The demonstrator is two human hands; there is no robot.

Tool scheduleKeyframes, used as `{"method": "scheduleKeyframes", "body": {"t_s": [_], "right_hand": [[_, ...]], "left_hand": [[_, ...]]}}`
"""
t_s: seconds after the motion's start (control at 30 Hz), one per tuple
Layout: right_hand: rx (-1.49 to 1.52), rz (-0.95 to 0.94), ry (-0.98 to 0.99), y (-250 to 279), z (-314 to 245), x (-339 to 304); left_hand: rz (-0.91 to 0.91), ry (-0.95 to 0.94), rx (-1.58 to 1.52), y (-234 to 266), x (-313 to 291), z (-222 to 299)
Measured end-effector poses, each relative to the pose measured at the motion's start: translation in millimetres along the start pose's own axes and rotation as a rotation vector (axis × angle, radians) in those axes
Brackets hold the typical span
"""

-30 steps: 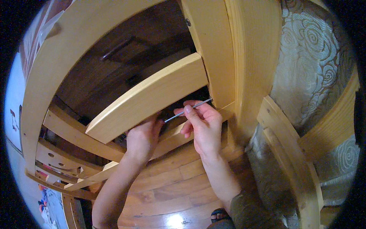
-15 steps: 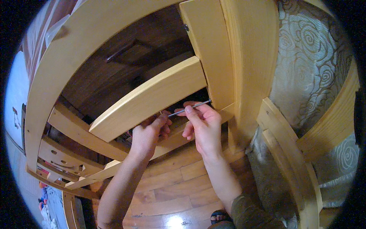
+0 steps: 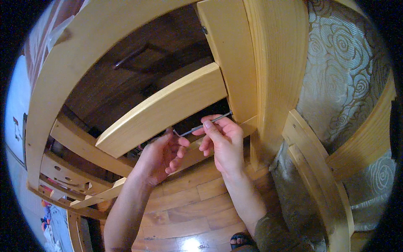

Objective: The person assembles a wooden bed frame using an Allen key and then cleans the floor with a cloth. They handle wooden parts, a tool kit, and a cloth while working on the floor.

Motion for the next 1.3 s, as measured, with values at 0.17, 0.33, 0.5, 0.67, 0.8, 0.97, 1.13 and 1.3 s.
{"method": "scheduleKeyframes", "body": {"t_s": [0.17,0.33,0.5,0.67,0.8,0.97,1.13,1.3], "right_hand": [[-0.047,-0.011,0.021,3,1,-1],[-0.003,-0.013,-0.010,0,0,-1],[-0.107,-0.025,-0.027,1,-4,-5],[0.021,-0.006,0.021,2,6,-2],[0.106,-0.004,0.022,-2,5,-1],[0.082,-0.016,0.044,3,4,-1],[0.112,-0.026,0.040,6,5,-2],[0.088,0.008,0.063,1,8,-3]], "left_hand": [[-0.222,0.168,-0.628,4,12,2],[-0.084,0.035,-0.403,-10,1,-1],[-0.033,-0.185,0.289,-9,4,-20],[0.009,-0.190,0.500,-7,7,-22],[0.029,-0.128,0.474,-10,0,-18],[-0.168,0.080,0.136,-12,3,1],[-0.032,0.021,0.373,-17,6,-5],[0.059,-0.202,0.739,-19,6,-21]]}}
Point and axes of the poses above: each hand's wrist, its own x-axis towards the middle knuckle, its own y-axis out of the back of the hand, z = x × y, the point moved 1 cm from there along x, towards the middle knuckle, and after that the axes turned 13 degrees about -z, right-handed, at the moved point
